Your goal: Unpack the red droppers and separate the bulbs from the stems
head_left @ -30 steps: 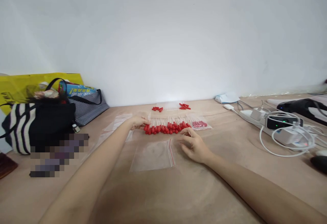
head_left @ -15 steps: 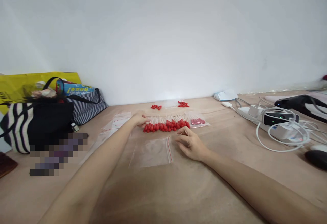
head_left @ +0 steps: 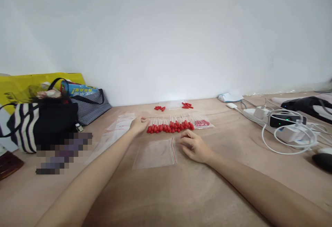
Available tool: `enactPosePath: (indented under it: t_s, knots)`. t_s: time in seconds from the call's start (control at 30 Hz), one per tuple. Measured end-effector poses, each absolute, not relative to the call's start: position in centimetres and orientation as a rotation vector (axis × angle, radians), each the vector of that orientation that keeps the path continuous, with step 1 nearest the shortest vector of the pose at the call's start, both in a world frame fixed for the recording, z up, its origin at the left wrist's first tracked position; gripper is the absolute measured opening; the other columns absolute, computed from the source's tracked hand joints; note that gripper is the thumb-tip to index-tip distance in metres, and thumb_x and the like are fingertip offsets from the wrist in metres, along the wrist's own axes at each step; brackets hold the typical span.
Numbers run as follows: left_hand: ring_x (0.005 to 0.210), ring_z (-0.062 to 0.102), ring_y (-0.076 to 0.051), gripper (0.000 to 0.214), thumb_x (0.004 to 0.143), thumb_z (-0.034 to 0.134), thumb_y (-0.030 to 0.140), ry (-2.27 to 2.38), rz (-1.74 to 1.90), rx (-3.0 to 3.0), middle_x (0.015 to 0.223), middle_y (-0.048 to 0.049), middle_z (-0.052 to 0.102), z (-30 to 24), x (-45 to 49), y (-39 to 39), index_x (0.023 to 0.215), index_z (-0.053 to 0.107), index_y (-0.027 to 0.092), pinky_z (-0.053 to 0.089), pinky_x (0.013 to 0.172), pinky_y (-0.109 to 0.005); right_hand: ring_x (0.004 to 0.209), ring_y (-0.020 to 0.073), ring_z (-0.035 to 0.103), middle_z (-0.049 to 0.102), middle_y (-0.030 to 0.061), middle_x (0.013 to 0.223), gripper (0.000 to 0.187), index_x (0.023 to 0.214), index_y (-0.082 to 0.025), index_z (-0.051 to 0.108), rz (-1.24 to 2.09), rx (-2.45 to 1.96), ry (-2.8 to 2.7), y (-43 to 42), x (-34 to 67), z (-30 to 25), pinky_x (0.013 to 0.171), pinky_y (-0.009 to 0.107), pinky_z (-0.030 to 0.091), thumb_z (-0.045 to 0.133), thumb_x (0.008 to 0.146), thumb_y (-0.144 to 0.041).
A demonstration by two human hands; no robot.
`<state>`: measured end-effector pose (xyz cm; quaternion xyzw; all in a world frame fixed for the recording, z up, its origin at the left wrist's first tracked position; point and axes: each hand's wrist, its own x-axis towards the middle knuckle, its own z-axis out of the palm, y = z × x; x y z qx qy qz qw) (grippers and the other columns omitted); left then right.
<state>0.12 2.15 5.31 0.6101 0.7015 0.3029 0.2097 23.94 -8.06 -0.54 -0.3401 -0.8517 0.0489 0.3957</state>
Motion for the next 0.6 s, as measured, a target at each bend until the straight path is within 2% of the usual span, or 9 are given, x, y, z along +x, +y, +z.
enactPosePath:
  t_s: [0.07, 0.13, 0.2, 0.27, 0.33, 0.4, 0.47, 0.6]
  knots:
    - [0.091, 0.054, -0.019, 0.022, 0.073, 0.053, 0.029, 1.946, 0.966, 1.85, 0.091, -0.006, 0.06, 4.7, 0.3, -0.1, 0.091, 0.055, 0.017, 0.041, 0.081, -0.033, 0.075, 0.0135, 0.051, 0.055, 0.0049, 0.085, 0.025, 0.092, -0.02, 0.058, 0.118, -0.824, -2.148, -8.2, 23.7, -0.3, 0.067, 0.027, 0.044, 0.046, 0.073, -0.009]
    - [0.09, 0.055, -0.019, 0.019, 0.076, 0.049, 0.03, 1.658, 1.041, 2.28, 0.09, -0.0058, 0.061, 3.9, 0.4, -2.8, 0.087, 0.058, 0.017, 0.041, 0.083, -0.033, 0.078, 0.0139, 0.052, 0.057, 0.0057, 0.086, 0.023, 0.098, -0.019, 0.057, 0.111, -0.78, -2.132, -8.6, 23.4, 0.1, 0.069, 0.028, 0.044, 0.045, 0.078, -0.015]
    - [0.1, 0.052, -0.018, 0.026, 0.08, 0.044, 0.032, 1.296, 0.873, 2.556, 0.103, -0.0059, 0.059, 3.1, 0.6, -5.6, 0.097, 0.057, 0.018, 0.038, 0.09, -0.033, 0.088, 0.0155, 0.051, 0.057, 0.0078, 0.098, 0.025, 0.104, -0.02, 0.055, 0.097, -0.736, -2.182, -9.0, 23.0, 0.6, 0.076, 0.03, 0.042, 0.046, 0.081, -0.023]
    - [0.117, 0.04, -0.02, 0.04, 0.082, 0.042, 0.036, 1.154, 0.609, 2.643, 0.125, -0.0076, 0.046, 2.6, 0.8, -7.7, 0.117, 0.046, 0.019, 0.032, 0.097, -0.036, 0.1, 0.0173, 0.048, 0.055, 0.0074, 0.107, 0.026, 0.104, -0.022, 0.056, 0.083, -0.68, -2.321, -9.5, 22.6, 1.0, 0.084, 0.035, 0.037, 0.045, 0.082, -0.03]
    - [0.123, 0.031, -0.021, 0.047, 0.083, 0.038, 0.038, 1.142, 0.42, 2.627, 0.133, -0.0073, 0.037, 2.3, 0.8, -8.7, 0.126, 0.037, 0.019, 0.027, 0.101, -0.038, 0.103, 0.0171, 0.047, 0.059, 0.0042, 0.103, 0.023, 0.096, -0.023, 0.06, 0.092, -0.646, -2.443, -9.9, 22.4, 1.3, 0.092, 0.039, 0.029, 0.042, 0.084, -0.032]
    - [0.124, 0.03, -0.02, 0.046, 0.084, 0.035, 0.039, 1.179, 0.398, 2.574, 0.133, -0.0061, 0.037, 2.1, 0.8, -8.6, 0.126, 0.036, 0.02, 0.026, 0.101, -0.038, 0.096, 0.0148, 0.051, 0.064, 0.0009, 0.086, 0.027, 0.083, -0.022, 0.062, 0.132, -0.679, -2.478, -10.0, 22.4, 1.3, 0.096, 0.041, 0.022, 0.037, 0.087, -0.031]
    - [0.118, 0.039, -0.019, 0.042, 0.085, 0.034, 0.038, 1.25, 0.526, 2.495, 0.127, -0.0061, 0.045, 2.0, 0.8, -7.9, 0.122, 0.042, 0.02, 0.03, 0.098, -0.036, 0.084, 0.0124, 0.055, 0.064, -0.0009, 0.072, 0.032, 0.072, -0.02, 0.061, 0.174, -0.739, -2.452, -9.9, 22.6, 1.3, 0.096, 0.041, 0.02, 0.035, 0.088, -0.03]
    - [0.09, 0.056, -0.019, 0.033, 0.075, 0.049, 0.038, 1.447, 0.729, 2.301, 0.098, -0.0073, 0.061, 1.7, 0.8, -6.5, 0.1, 0.053, 0.016, 0.043, 0.078, -0.032, 0.073, 0.0117, 0.055, 0.063, 0.0005, 0.071, 0.032, 0.066, -0.019, 0.06, 0.141, -0.795, -2.325, -9.2, 23.1, 1.1, 0.086, 0.036, 0.031, 0.038, 0.086, -0.029]
